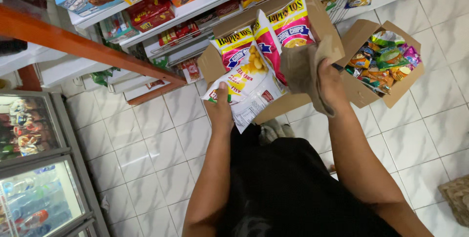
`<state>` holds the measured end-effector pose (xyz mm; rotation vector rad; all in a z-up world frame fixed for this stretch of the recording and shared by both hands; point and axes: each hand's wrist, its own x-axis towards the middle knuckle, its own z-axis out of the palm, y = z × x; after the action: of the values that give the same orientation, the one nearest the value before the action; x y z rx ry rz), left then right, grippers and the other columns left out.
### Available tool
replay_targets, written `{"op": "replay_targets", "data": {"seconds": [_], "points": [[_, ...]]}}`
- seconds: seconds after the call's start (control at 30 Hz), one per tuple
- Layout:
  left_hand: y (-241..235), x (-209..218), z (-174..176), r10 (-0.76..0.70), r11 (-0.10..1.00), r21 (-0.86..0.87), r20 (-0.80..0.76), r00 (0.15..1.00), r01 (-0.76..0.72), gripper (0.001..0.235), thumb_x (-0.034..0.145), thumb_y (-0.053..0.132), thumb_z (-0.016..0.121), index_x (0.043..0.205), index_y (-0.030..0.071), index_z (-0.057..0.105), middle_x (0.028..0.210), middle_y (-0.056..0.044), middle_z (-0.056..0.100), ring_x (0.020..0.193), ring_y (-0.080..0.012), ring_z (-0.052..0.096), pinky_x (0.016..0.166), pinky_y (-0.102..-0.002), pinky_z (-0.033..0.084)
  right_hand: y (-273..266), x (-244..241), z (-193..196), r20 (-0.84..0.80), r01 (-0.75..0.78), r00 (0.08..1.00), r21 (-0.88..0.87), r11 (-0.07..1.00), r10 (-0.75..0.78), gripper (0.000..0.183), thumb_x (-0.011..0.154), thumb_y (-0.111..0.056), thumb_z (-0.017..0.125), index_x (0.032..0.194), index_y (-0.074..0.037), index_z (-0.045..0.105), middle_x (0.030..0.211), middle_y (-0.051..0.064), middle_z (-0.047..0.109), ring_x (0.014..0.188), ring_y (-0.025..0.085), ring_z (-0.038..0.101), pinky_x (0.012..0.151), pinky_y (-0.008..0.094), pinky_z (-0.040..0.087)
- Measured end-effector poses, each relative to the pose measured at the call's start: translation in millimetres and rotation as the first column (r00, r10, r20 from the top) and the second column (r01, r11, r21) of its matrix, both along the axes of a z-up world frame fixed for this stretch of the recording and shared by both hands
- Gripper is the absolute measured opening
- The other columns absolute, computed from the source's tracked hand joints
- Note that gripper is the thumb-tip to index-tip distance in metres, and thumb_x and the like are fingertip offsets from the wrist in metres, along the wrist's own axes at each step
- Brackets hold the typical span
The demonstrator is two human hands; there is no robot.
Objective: The person wipes the surface of several snack bags with a cloth, then places them on a shelf. The person handles multiple snack bags one at a time, wiping each with a cloth before arranging them on the shelf.
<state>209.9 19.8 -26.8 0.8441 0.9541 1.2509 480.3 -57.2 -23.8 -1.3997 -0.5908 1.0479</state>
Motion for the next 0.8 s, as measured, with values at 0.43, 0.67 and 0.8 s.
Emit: {"op": "replay_targets", "data": {"seconds": [0.43,0.67,0.8], "points": [[-23.2,2.7,-17.6,-0.131,0.988,-0.053,0.191,0.973,0.143,0.035,0.105,0.026,0.064,0.115,-0.008,0.06,0.099,-0.014,0.067,0.083,-0.0184,0.066,0.074,-0.035,0.056,-6.6,-55.8,-21.6,0.418,-0.032,0.905,-0.123,0.992,0.081,0.057,0.109,-0.047,0.051,0.088,0.003,0.069,0.072,0.008,0.066,0.067,0.012,0.06,0.063,0.031,0.05],[-13.3,-2.8,-22.8,-0.125,0.95,-0.225,0.361,0.924,0.216,0.05,0.099,0.033,0.061,0.13,-0.005,0.054,0.116,-0.02,0.07,0.1,-0.0272,0.073,0.087,-0.042,0.061,7.1,-55.9,-64.2,0.063,-0.041,0.997,-0.067,0.997,0.046,0.06,0.103,-0.057,0.056,0.093,-0.001,0.071,0.08,-0.001,0.065,0.071,0.008,0.056,0.062,0.027,0.047],[-9.4,0.8,-22.2,-0.19,0.932,-0.2,0.435,0.88,0.301,0.052,0.104,0.036,0.058,0.134,-0.006,0.053,0.123,-0.023,0.068,0.106,-0.0302,0.072,0.092,-0.045,0.059,9.8,-62.2,-41.6,-0.265,-0.012,0.964,-0.017,1.0,0.007,0.06,0.103,-0.056,0.06,0.119,0.002,0.065,0.105,0.009,0.067,0.091,0.014,0.063,0.079,0.031,0.053]]}}
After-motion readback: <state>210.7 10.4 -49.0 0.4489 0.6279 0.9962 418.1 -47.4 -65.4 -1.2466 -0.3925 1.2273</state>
